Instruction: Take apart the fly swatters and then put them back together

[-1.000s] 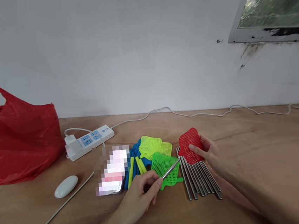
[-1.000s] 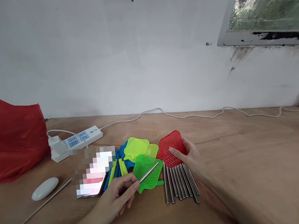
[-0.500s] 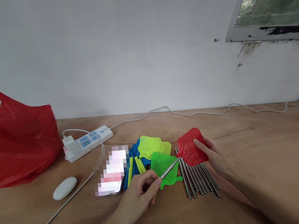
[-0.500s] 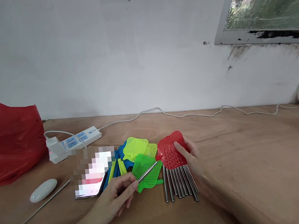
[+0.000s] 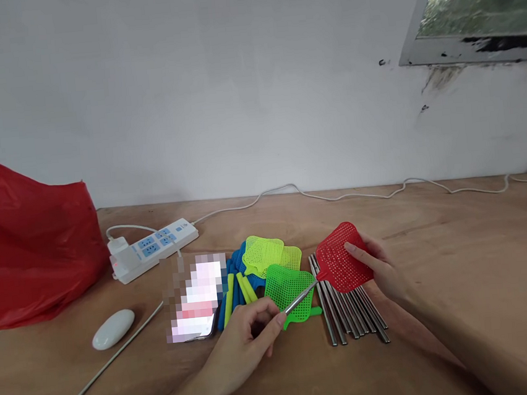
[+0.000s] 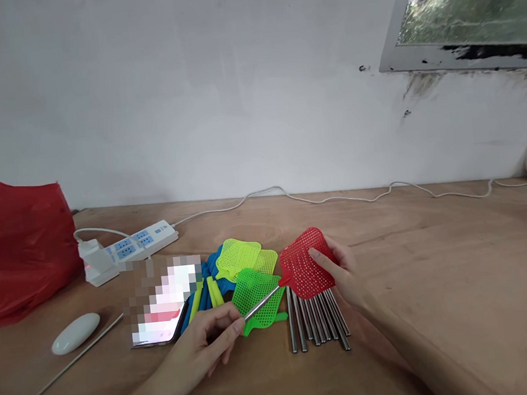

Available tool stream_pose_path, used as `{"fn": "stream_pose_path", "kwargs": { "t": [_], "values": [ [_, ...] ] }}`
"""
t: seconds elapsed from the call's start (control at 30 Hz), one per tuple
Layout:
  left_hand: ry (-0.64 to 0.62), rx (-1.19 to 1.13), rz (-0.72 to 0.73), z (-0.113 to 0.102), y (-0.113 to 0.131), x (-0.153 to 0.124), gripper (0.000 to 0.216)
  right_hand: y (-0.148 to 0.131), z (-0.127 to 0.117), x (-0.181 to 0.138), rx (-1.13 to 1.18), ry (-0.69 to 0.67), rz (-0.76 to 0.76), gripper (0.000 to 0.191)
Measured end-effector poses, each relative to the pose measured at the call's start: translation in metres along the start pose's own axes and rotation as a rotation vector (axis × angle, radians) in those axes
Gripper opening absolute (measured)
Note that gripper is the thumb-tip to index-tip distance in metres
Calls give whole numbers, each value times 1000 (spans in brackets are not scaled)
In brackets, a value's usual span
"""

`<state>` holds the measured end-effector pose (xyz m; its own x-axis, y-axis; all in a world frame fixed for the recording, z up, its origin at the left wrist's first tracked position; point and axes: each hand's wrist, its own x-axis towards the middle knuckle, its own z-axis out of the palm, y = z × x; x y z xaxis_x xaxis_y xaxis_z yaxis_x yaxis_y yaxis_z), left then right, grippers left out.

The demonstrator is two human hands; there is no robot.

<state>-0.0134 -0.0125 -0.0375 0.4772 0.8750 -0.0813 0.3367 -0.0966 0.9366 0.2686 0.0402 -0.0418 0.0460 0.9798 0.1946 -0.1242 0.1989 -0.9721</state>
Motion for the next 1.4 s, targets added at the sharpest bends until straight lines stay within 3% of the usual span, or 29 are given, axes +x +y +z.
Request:
{"fn": "stream_pose_path", "kwargs": {
  "t": [0.57, 1.1, 1.4],
  "values": [
    [4, 79, 11, 0, 3, 1, 34, -13, -6, -1, -82, -34, -12, 31],
    [6, 136, 27, -1, 0, 1, 38, 0, -4, -1, -98, -85, 44, 32],
    [-17, 151, 54, -1, -2, -1, 42, -4, -11, -1, -18, -214, 136, 31]
  ]
}}
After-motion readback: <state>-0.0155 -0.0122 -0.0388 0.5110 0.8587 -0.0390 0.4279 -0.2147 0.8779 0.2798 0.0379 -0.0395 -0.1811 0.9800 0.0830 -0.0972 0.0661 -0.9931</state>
